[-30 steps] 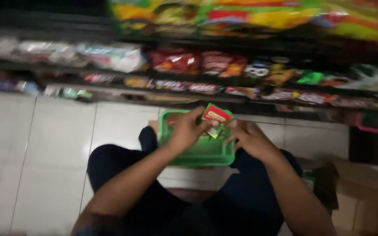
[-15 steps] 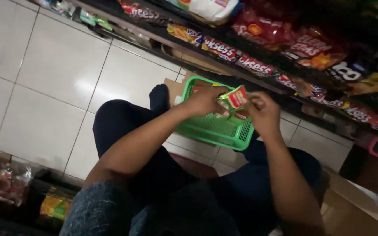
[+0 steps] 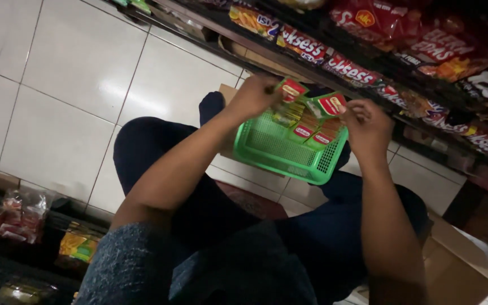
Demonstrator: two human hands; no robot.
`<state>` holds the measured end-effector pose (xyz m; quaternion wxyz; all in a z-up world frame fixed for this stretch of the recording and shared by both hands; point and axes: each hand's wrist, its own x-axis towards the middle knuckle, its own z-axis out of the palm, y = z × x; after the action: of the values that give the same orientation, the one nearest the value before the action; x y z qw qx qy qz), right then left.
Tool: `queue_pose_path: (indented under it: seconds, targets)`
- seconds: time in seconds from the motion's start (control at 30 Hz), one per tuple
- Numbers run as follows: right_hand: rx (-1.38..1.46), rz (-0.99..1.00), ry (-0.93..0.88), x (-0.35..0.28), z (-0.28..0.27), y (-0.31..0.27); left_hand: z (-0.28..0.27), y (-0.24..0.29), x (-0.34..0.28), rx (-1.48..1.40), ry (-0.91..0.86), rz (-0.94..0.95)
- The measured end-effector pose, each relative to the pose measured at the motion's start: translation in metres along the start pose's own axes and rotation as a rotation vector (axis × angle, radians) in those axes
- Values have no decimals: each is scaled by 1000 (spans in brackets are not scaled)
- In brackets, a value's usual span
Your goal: The recorder is taking snack packets from boxes and organizing them into a display basket and onto store shelves.
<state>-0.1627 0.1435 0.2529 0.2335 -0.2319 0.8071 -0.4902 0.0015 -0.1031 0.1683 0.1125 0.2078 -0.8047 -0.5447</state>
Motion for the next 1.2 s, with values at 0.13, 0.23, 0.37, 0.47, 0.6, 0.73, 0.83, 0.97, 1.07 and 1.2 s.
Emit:
queue_pose_path:
  seconds: [0.13, 0.23, 0.37, 0.47, 0.6, 0.73, 0.83, 0.97, 1.07, 1.2]
  targets:
    - [-112, -14, 19, -5, -2, -13, 9, -23, -6, 227, 89, 76]
    - [-115, -19, 13, -6, -8, -6, 11, -16, -11, 377, 83, 13]
    - [-63, -42, 16, -8, -15, 3, 18, -15, -19, 476, -28, -117]
    - [-113, -63, 31, -13, -19, -1, 25, -25, -24, 589, -50, -91]
    - [-200, -36, 39, -19, -23, -18, 48, -67, -19, 701, -46, -61]
    - [-182, 42, 47, -20, -27, -9, 51, -78, -18, 822, -111, -100]
    - [-136, -10, 46, -21, -32, 4, 51, -76, -19, 875, -145, -114]
    - [-133, -73, 54, -24, -33, -4, 56, -71, -24, 850, -117, -44]
    - [-145, -53, 58, -24, -32, -15, 61, -71, -30, 801, -308, -88]
    - [-183, -28, 58, -25, -29, -19, 75, -76, -44, 725, -445, -91]
